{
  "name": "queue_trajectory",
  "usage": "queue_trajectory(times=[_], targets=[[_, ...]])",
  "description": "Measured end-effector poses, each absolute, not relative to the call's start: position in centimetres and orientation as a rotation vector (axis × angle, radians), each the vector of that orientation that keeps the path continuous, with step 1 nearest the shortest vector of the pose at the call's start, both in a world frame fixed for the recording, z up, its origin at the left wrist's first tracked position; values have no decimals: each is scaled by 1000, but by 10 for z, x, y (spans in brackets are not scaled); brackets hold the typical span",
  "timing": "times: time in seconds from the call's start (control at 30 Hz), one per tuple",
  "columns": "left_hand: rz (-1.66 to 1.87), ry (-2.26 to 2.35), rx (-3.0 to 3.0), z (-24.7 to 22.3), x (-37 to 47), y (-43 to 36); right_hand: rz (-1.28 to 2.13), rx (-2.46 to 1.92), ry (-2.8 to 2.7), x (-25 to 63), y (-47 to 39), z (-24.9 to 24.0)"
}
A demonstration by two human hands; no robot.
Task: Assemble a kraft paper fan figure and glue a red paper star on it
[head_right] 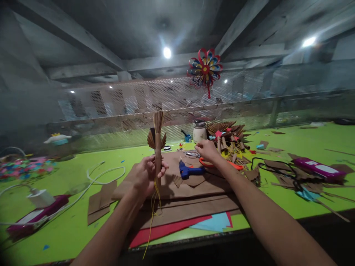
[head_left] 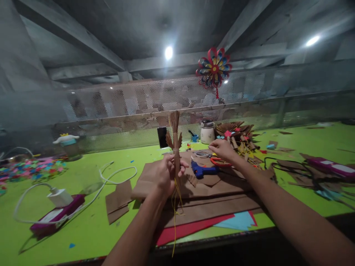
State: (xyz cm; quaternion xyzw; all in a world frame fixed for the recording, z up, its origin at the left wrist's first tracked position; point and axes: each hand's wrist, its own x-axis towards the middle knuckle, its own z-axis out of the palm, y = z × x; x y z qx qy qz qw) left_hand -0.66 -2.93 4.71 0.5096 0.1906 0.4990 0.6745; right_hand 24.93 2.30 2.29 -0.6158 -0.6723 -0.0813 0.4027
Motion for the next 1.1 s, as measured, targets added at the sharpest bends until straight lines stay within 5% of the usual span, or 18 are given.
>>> queue_trajectory(times=[0.4, 0.77, 1.1], targets=[[1087, 505, 1254, 40, 4, -32, 184, -1241, -1662, 205, -8, 35], [1053, 535, 1376, 33, 11, -35, 1033, -819, -1220, 164, -37, 45], [978, 521, 1270, 30, 8, -34, 395, -895, -1158, 172, -33, 52]])
